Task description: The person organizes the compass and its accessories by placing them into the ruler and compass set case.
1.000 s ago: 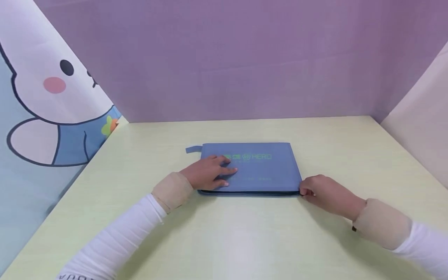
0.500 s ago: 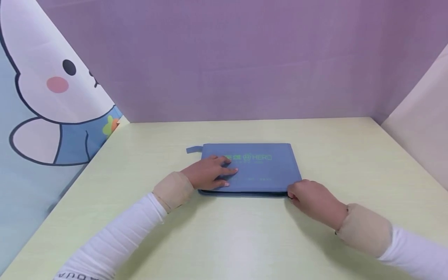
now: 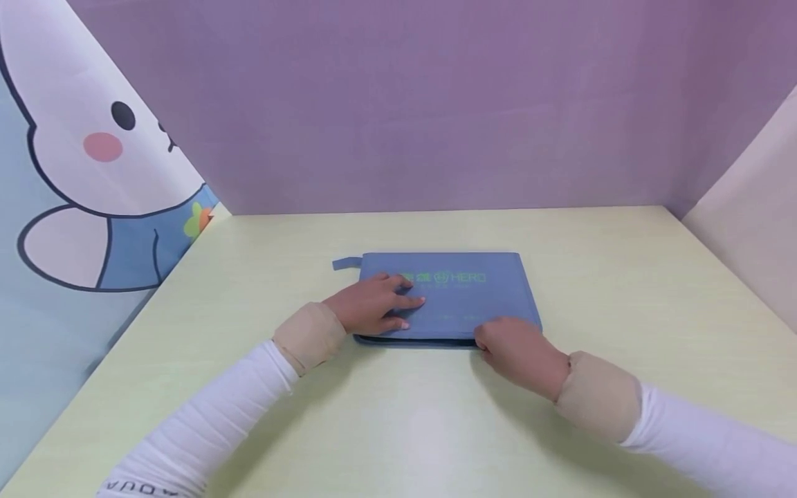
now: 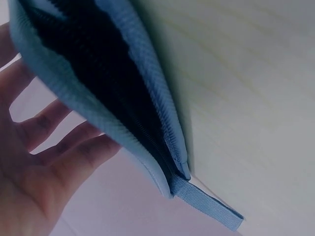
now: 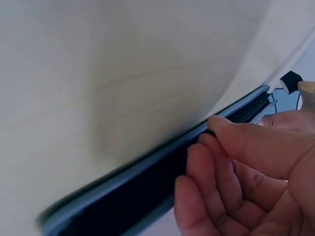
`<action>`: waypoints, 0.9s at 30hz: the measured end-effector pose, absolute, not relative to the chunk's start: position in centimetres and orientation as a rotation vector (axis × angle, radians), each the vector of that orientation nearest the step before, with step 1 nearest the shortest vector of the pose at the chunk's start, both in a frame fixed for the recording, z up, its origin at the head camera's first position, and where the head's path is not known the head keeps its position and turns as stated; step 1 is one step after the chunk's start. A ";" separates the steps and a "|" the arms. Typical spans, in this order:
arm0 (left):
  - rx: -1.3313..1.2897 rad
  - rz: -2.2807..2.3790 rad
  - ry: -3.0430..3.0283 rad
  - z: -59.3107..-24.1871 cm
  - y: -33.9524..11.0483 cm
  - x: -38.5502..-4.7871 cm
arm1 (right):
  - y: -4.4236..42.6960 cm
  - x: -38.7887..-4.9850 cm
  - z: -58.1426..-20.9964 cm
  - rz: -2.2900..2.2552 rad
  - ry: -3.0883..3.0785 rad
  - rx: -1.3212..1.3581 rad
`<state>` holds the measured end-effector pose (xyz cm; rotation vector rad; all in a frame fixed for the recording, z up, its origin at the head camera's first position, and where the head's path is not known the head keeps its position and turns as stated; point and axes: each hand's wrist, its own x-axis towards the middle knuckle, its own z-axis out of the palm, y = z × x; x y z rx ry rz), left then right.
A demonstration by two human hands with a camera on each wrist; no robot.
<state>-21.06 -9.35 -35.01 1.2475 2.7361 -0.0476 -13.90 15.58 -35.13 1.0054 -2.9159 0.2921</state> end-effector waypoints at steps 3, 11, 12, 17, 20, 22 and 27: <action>1.247 -0.040 2.735 -35.0 -9.3 -21.1 | 14.4 -14.1 -35.2 0.279 -2.914 1.021; 1.264 -0.032 2.719 -34.8 -9.0 -21.2 | 11.1 -14.5 -35.4 0.213 -2.970 1.033; 1.269 -0.027 2.716 -34.8 -8.9 -21.2 | 10.8 -14.5 -35.4 0.216 -2.980 1.032; 1.289 -0.005 2.710 -34.8 -8.9 -21.3 | 9.1 -14.7 -35.2 0.291 -2.985 1.082; 1.301 0.013 2.713 -34.8 -9.0 -21.5 | 8.6 -14.9 -35.3 0.324 -2.969 1.112; 1.304 0.027 2.711 -34.9 -9.2 -21.6 | 8.4 -15.0 -35.4 0.338 -2.968 1.113; 1.310 0.119 2.670 -34.6 -9.8 -22.3 | 7.9 -15.0 -35.5 0.368 -3.008 1.053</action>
